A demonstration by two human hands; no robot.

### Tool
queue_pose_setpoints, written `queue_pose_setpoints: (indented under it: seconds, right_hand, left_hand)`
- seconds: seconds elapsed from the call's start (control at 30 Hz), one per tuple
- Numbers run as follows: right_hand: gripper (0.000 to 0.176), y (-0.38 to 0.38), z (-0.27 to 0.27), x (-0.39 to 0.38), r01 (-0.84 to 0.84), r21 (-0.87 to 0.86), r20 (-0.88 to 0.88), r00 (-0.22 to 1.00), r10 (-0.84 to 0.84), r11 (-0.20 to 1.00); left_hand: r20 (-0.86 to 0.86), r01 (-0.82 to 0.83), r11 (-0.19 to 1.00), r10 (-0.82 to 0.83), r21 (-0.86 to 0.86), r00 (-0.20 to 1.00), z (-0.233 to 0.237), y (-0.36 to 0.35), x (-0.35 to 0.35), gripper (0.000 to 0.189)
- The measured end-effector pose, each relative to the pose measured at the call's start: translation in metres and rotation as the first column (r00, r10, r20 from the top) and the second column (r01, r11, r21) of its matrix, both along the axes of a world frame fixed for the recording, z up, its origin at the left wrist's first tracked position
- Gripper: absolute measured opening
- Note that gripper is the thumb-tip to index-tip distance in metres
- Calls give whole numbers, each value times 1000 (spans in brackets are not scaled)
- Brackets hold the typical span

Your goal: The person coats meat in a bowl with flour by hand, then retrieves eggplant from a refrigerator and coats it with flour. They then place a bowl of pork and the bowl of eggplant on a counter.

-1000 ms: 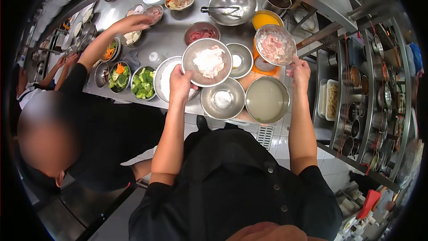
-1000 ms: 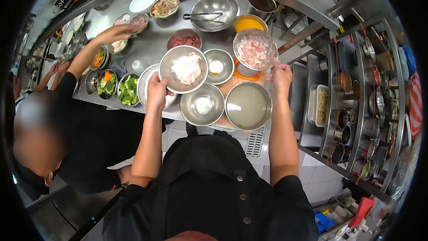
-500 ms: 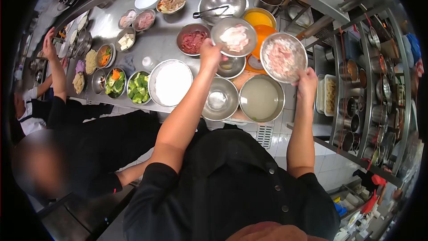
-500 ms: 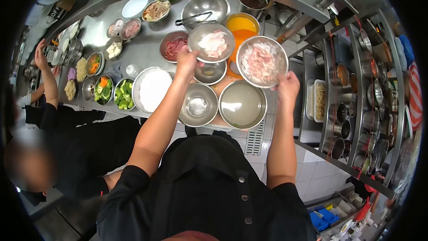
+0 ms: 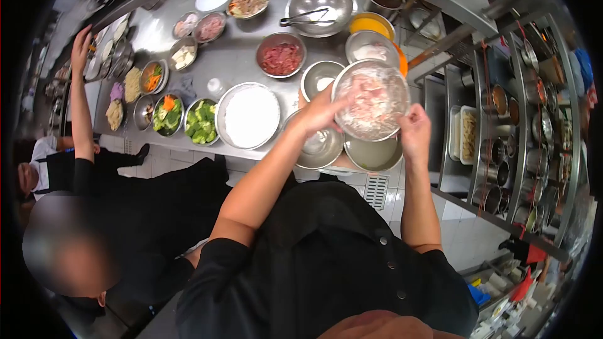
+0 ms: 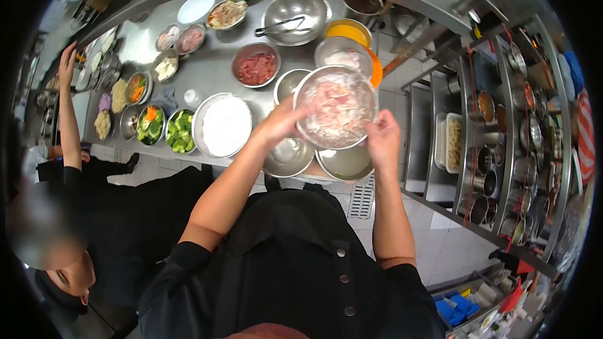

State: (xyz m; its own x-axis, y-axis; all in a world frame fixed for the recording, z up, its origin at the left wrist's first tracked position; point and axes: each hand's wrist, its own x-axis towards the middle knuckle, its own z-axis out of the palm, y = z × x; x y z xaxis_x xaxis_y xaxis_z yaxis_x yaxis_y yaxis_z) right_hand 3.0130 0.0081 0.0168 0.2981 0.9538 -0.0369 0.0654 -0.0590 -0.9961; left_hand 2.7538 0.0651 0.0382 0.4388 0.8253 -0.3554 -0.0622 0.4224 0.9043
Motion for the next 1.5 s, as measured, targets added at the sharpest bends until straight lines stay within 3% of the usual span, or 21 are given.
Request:
queue_pose_setpoints:
  seconds: [0.07,0.1,0.17,0.2,0.27,0.37,0.4,0.43,0.5,0.53,0.63,0.83,0.87,0.9,0.93,0.97,1.03,1.17,1.3,1.43,1.5]
  right_hand:
    - [22,5,27,-49,33,-35,437,899,-14,999]
    - [22,11,43,-68,6,-29,433,901,7,1000]
    - [32,17,59,-101,-181,297,659,750,-64,938]
    - [32,21,59,-119,-192,300,656,753,-56,934]
    - [32,33,58,-149,-541,204,736,634,237,816]
    - [29,56,49,-170,-608,42,825,468,315,793]
    - [19,68,48,-174,-656,137,863,447,235,742]
    - [19,73,49,-174,-663,138,864,443,238,735]
    - [9,76,77,-180,-607,-97,490,660,569,789]
    - [18,86,62,-176,-635,70,452,708,543,770]
    - [12,81,106,-184,-594,42,191,794,577,804]
    - [10,40,101,-175,-449,180,5,890,455,876]
    - [11,28,82,-174,-490,122,13,870,493,863]
    - [11,19,63,-177,-566,25,231,805,546,824]
    - [12,11,45,-181,-617,-87,428,686,589,782]
    - [12,4,24,-183,-627,-91,424,679,600,774]
    - [13,-3,-5,-187,-681,-117,819,346,459,723]
    - [15,14,24,-249,-619,-26,711,540,450,785]
    - [15,39,16,-315,-769,-24,585,508,633,639]
    - [21,35,24,-361,-779,-60,514,512,688,624]
    - [34,23,23,-386,-857,259,564,508,651,445]
  left_hand:
    - [-69,-120,982,131,145,989,-11,-11,-20,64]
    - [-72,-200,966,214,167,974,-11,-17,-29,65]
    - [-91,-256,933,286,251,954,-11,-24,-49,66]
    - [-103,-281,902,330,328,938,-11,-27,-57,66]
    - [-151,-272,899,339,342,929,-13,-33,-72,64]
    - [-137,-317,900,369,299,919,-20,-37,-91,62]
    - [-84,-364,901,392,236,916,-21,-38,-98,62]
    - [-82,-374,896,402,238,912,-23,-39,-106,62]
    - [-2,-412,894,419,174,908,-10,-43,-119,67]
    - [47,-427,900,425,84,904,1,-46,-124,67]
    - [52,-401,913,405,-80,913,4,-47,-145,68]
    - [65,-618,781,624,-92,779,-7,-68,-195,65]
    - [117,-651,759,648,-15,752,-22,-72,-211,63]
    - [170,-685,726,669,60,723,-37,-77,-227,62]
    - [131,-692,722,684,12,717,-25,-86,-240,62]
    - [92,-699,714,699,-35,710,-10,-96,-250,62]
    - [92,-760,650,756,9,648,-19,-109,-271,63]
    - [14,-794,606,794,57,607,-30,-129,-298,68]
    - [-55,-807,587,810,63,584,-30,-136,-304,71]
    - [-86,-819,550,835,160,544,-35,-142,-307,69]
    - [-134,-802,581,813,139,567,-35,-144,-309,67]
